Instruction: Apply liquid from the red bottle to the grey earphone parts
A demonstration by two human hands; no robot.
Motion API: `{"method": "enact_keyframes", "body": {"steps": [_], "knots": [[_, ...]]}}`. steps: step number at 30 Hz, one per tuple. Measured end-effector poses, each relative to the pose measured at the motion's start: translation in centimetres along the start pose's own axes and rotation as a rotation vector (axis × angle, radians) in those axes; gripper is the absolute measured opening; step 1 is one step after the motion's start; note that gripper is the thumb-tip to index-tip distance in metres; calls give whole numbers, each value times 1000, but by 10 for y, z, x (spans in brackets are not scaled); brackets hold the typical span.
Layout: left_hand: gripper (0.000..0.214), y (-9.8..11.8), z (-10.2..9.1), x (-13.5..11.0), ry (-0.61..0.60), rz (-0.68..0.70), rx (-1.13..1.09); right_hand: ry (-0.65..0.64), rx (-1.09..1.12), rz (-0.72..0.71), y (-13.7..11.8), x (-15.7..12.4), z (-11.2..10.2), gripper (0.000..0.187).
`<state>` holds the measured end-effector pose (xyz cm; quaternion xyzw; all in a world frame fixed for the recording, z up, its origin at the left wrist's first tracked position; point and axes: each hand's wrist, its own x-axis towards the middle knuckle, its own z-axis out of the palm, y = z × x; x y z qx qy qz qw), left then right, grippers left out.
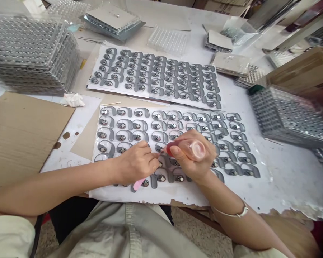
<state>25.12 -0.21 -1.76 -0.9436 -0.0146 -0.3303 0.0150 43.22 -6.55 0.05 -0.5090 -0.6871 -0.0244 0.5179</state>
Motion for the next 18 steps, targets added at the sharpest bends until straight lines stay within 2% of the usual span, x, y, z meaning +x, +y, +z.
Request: {"method": "enact_keyframes", "body": {"steps": [18], "knots": [[31,1,-1,0,-9,-11,-25,39,-52,-72,2,0,2,17]]}}
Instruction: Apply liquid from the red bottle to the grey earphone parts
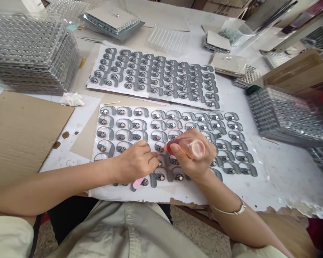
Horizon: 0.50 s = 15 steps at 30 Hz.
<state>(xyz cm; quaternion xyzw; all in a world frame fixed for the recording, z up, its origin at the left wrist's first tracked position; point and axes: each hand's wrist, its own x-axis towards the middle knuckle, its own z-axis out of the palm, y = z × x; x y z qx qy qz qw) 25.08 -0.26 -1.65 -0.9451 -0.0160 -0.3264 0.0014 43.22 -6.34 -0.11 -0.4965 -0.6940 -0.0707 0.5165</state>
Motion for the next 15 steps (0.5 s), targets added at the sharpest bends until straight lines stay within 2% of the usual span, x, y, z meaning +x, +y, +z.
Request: {"method": "enact_keyframes", "body": {"steps": [15], "knots": [[30,-1,0,-1,-21,-5,-28,6,10,-4,-1,0,-1,16]]}}
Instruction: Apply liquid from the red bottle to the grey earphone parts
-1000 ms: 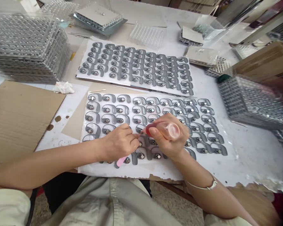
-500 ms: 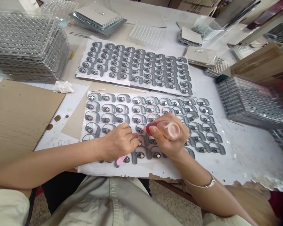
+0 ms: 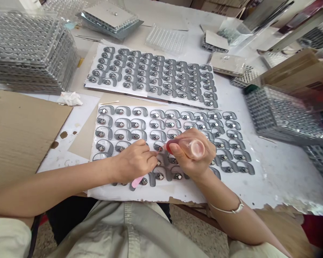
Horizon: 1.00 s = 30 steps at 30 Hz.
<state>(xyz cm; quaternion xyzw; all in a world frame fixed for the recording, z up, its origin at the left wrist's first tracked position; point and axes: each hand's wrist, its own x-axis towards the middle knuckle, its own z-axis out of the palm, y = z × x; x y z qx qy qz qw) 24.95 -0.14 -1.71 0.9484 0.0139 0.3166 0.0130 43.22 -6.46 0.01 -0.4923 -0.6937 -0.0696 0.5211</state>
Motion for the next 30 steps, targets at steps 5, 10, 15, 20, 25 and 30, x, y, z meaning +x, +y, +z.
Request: {"method": "enact_keyframes", "body": {"steps": [5,10,15,20,25,30], "knots": [[28,0,-1,-1,-12,-8,-18,-5,-30,-28,1,-1,-1,15],[31,0,-2,0,-18,-16,-20,1,-27,-24,1,-1,-1,15],[32,0,-2,0,-24,-9,-13,1,-19,-10,0,-1,0,15],[32,0,-2,1,-24,-11,-3,15,-21,-17,0,-1,0,16],[30,-1,-2,0,-5,-11,-24,0,-51,-13,0,-1,-1,17],[29,-1,-2,0,4,-8,-32,63,-30,-13,2,-3,-6,15]]}}
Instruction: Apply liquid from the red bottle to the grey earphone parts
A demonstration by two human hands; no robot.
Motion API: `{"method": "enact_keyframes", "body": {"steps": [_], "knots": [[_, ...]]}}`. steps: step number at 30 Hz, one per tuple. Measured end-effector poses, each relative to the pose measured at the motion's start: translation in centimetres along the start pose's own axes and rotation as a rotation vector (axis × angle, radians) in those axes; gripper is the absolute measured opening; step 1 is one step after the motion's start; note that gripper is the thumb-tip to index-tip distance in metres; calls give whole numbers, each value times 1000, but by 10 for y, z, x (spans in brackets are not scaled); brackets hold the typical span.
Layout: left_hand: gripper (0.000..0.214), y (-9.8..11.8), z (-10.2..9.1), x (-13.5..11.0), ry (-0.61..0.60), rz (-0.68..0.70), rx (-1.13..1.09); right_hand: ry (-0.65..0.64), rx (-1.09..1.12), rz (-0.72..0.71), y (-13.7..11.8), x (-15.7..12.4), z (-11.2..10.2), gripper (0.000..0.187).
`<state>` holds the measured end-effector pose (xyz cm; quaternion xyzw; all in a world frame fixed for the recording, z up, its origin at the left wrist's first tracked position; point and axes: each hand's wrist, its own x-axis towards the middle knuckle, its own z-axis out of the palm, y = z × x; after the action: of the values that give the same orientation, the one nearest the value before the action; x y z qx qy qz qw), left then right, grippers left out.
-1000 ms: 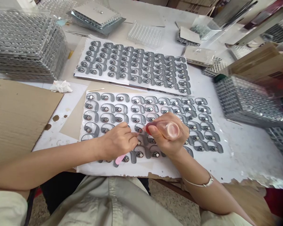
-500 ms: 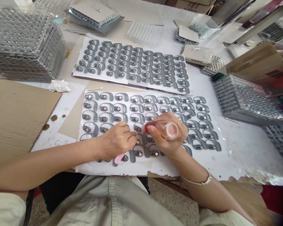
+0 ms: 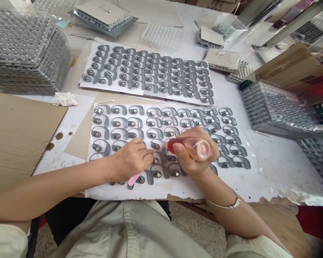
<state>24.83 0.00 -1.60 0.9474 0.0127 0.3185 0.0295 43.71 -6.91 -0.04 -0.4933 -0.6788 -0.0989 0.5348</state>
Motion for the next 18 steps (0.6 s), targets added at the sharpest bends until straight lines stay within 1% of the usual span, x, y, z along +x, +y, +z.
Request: {"method": "enact_keyframes", "body": {"steps": [2,12,18], "knots": [[29,0,0,0,0,4,-1,15,2,7,1,0,-1,15],[27,0,1,0,14,3,-5,-36,3,7,2,-2,0,15],[27,0,1,-1,9,1,-16,-27,1,-2,3,-2,2,15]]}}
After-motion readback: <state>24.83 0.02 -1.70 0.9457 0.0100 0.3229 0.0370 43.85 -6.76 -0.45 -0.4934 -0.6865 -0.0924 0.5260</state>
